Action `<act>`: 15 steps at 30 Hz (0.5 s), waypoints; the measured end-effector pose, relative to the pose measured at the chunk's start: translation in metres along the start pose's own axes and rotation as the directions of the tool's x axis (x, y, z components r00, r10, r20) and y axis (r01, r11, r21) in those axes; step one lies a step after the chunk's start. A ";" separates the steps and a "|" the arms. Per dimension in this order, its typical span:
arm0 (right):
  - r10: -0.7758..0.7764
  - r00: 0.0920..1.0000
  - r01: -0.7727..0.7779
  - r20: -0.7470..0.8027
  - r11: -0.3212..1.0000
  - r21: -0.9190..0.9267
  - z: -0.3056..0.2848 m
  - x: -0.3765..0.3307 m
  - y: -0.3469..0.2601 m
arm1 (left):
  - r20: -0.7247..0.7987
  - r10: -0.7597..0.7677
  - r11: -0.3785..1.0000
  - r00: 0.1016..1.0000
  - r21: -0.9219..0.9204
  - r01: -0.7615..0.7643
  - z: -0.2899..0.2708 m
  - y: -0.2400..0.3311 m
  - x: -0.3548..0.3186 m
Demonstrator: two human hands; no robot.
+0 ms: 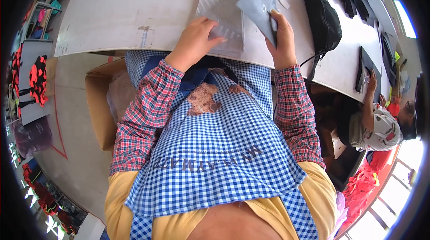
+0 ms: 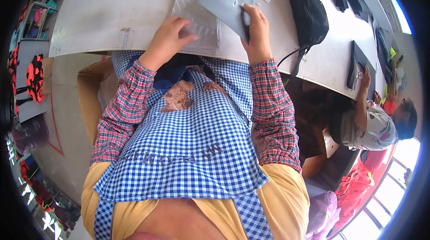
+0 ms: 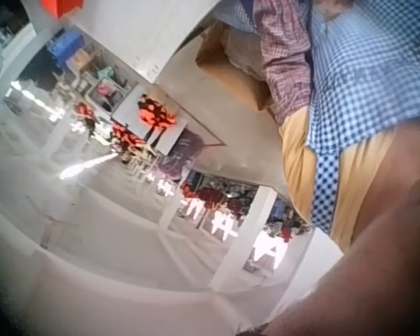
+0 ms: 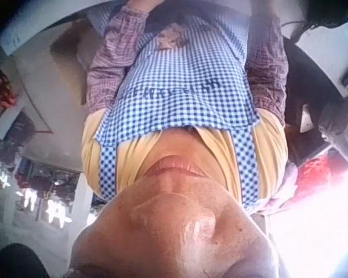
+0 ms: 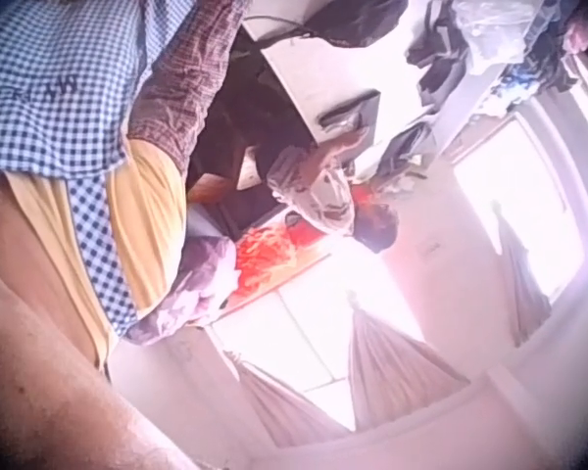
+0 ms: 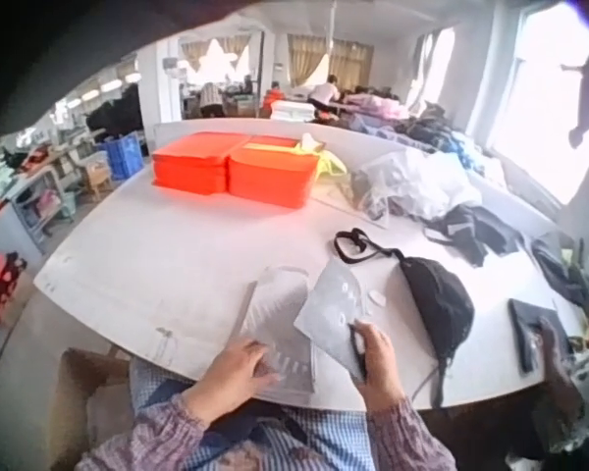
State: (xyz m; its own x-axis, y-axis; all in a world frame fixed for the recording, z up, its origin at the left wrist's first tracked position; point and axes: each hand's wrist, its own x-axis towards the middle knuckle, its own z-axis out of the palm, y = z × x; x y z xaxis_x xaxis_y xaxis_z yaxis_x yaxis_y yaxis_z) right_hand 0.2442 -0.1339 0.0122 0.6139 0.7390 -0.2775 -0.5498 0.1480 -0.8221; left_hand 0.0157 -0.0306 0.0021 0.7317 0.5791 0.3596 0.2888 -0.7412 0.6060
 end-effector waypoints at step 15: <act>0.318 0.845 -0.409 0.429 0.902 0.138 0.015 -0.051 0.004 | 0.119 -0.059 0.998 0.991 0.036 0.055 0.004 -0.016 0.019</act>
State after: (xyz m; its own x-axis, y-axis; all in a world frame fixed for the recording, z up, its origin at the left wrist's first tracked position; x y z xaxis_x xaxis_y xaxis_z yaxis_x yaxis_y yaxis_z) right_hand 0.2024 -0.1616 0.0308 0.1008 0.9540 -0.2825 -0.8250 -0.0785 -0.5596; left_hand 0.0275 -0.0092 -0.0033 0.7816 0.5773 0.2363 0.3504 -0.7198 0.5993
